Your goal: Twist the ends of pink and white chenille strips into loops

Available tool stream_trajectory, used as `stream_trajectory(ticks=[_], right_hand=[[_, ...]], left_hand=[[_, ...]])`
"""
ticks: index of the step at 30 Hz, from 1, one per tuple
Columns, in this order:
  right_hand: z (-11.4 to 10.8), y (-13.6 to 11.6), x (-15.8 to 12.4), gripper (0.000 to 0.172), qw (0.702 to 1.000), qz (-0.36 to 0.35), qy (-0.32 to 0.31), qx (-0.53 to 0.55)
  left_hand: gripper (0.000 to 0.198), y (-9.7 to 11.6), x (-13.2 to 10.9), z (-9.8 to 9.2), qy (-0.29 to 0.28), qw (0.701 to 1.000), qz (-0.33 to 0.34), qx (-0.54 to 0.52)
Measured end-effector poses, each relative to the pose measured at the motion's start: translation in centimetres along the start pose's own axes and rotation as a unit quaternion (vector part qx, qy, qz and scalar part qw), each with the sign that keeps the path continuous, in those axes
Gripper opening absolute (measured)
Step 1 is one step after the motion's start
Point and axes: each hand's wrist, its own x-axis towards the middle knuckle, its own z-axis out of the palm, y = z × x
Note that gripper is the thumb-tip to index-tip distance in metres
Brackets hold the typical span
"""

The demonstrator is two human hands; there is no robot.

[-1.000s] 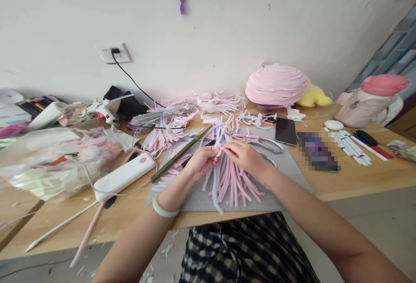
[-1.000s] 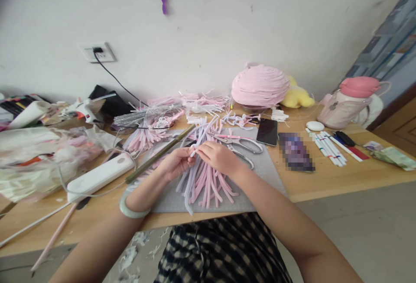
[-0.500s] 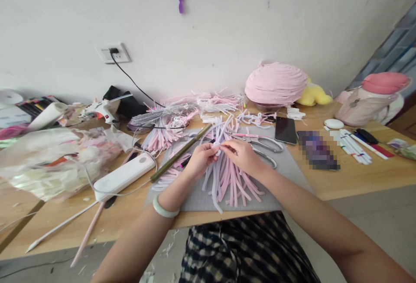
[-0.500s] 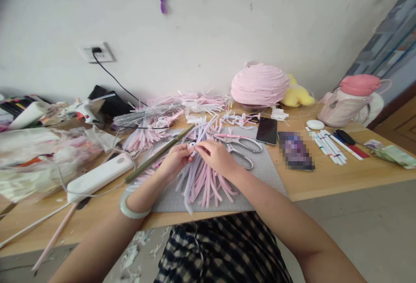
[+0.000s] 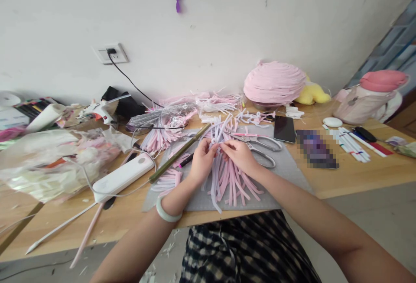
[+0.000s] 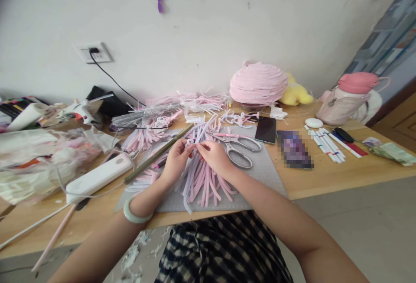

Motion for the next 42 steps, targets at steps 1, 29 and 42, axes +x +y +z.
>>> stream_trajectory(ticks=[1,29,42], right_hand=[[-0.2,0.0,0.0,0.02,1.0,-0.006,0.0,-0.029],[-0.5,0.3,0.3,0.02,0.992,-0.086,0.0,-0.088],[-0.8,-0.2,0.7,0.017,0.996,0.035,0.0,0.078]], left_hand=[[0.012,0.0,0.1,0.0,-0.011,1.0,-0.004,-0.012],[0.028,0.3,0.2,0.1,-0.029,0.964,-0.173,-0.2],[0.023,1.0,0.6,-0.7,-0.084,0.966,-0.155,-0.187]])
